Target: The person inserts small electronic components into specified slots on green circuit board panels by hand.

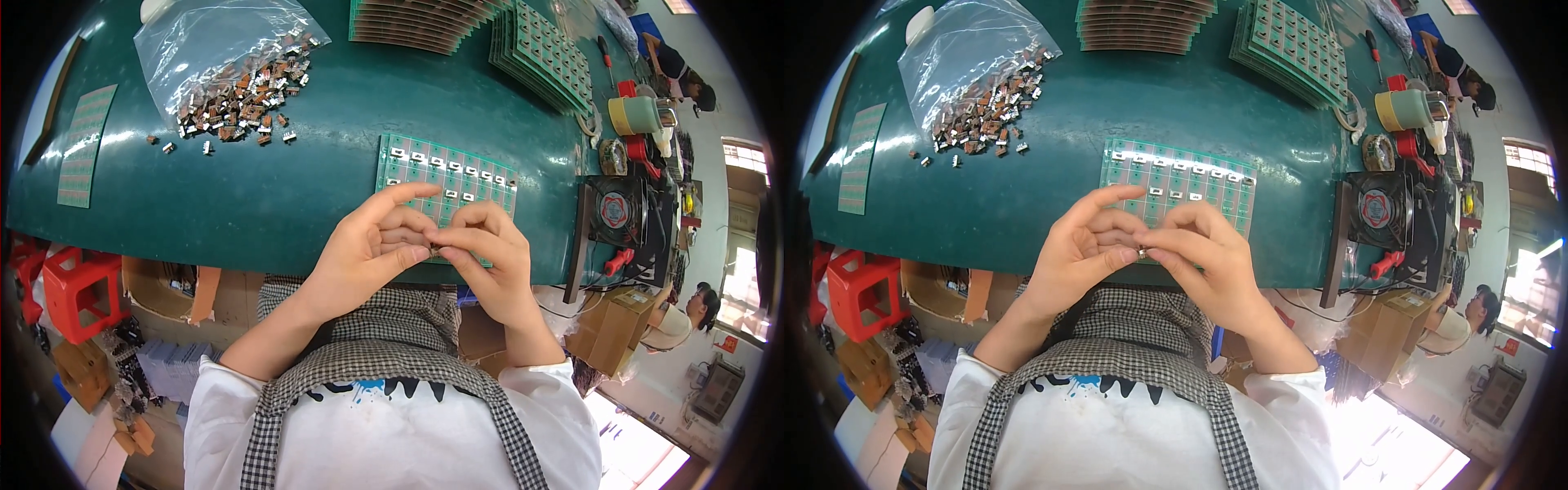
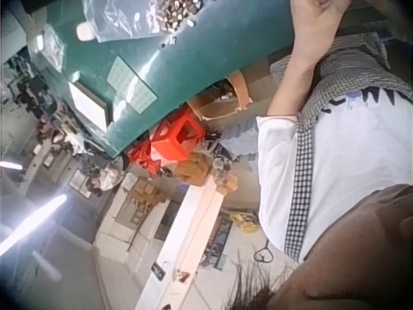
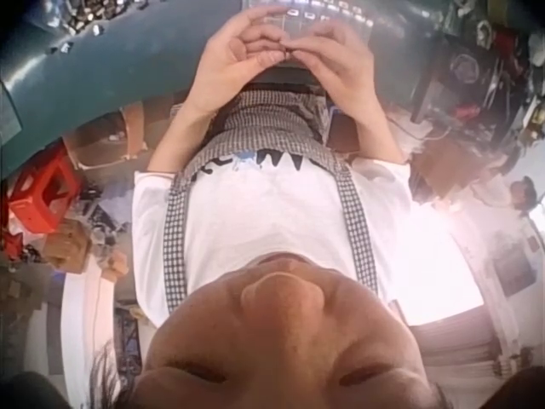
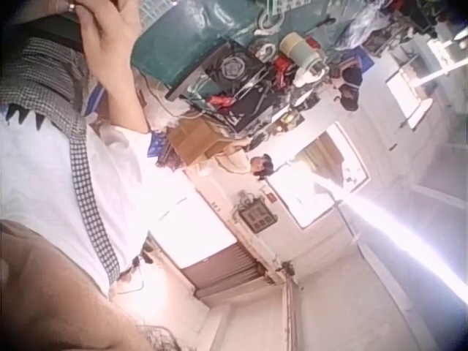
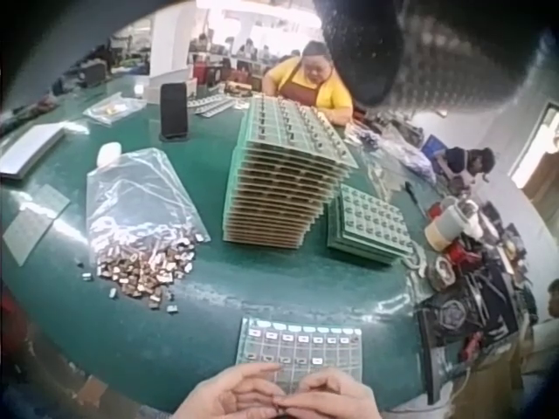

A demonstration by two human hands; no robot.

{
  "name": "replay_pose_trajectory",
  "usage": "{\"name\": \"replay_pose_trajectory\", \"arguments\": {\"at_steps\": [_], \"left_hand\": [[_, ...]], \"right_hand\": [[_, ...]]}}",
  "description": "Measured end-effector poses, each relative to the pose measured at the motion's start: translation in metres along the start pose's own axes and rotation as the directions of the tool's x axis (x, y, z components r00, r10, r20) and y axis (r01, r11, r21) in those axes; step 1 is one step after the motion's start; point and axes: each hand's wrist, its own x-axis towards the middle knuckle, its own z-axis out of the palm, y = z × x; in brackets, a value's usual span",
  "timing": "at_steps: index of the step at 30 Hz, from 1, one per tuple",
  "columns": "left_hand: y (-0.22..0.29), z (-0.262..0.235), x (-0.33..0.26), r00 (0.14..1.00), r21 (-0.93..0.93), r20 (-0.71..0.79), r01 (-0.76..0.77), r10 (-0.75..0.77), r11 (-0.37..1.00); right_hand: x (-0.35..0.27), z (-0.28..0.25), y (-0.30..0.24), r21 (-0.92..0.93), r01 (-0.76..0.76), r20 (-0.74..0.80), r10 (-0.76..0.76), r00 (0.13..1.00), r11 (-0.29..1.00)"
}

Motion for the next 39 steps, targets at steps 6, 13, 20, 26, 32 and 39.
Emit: {"name": "replay_pose_trajectory", "arguments": {"at_steps": [6, 13, 20, 26, 32, 39], "left_hand": [[0.000, 0.000, 0.001, 1.000, -0.017, 0.008, 0.017, -0.017, 1.000], [0.001, 0.016, -0.006, 0.848, 0.815, 0.259, -0.449, 0.462, 0.367], [0.001, 0.010, -0.010, 0.708, 0.842, 0.504, -0.529, 0.495, -0.102], [0.036, -0.048, 0.016, 0.737, 0.922, 0.003, 0.260, 0.676, -0.288], [0.032, -0.063, 0.015, 0.758, 0.920, 0.003, 0.254, 0.652, -0.299], [0.037, -0.048, 0.012, 0.716, 0.986, -0.045, 0.145, 0.696, -0.086]], "right_hand": [[0.001, -0.003, -0.003, -0.042, 0.024, 0.024, -0.023, 0.999, 0.999], [-0.010, -0.003, -0.003, 0.367, -0.287, 0.072, 0.281, 0.957, 0.885], [-0.014, -0.011, 0.004, 0.512, -0.528, 0.173, 0.521, 0.836, 0.677], [-0.003, -0.029, 0.038, -0.164, -0.247, -0.287, 0.193, 0.938, 0.955], [0.003, -0.027, 0.046, -0.515, 0.041, -0.189, -0.160, 0.969, 0.856], [0.002, -0.030, 0.049, -0.560, 0.122, -0.093, -0.209, 0.973, 0.819]]}}
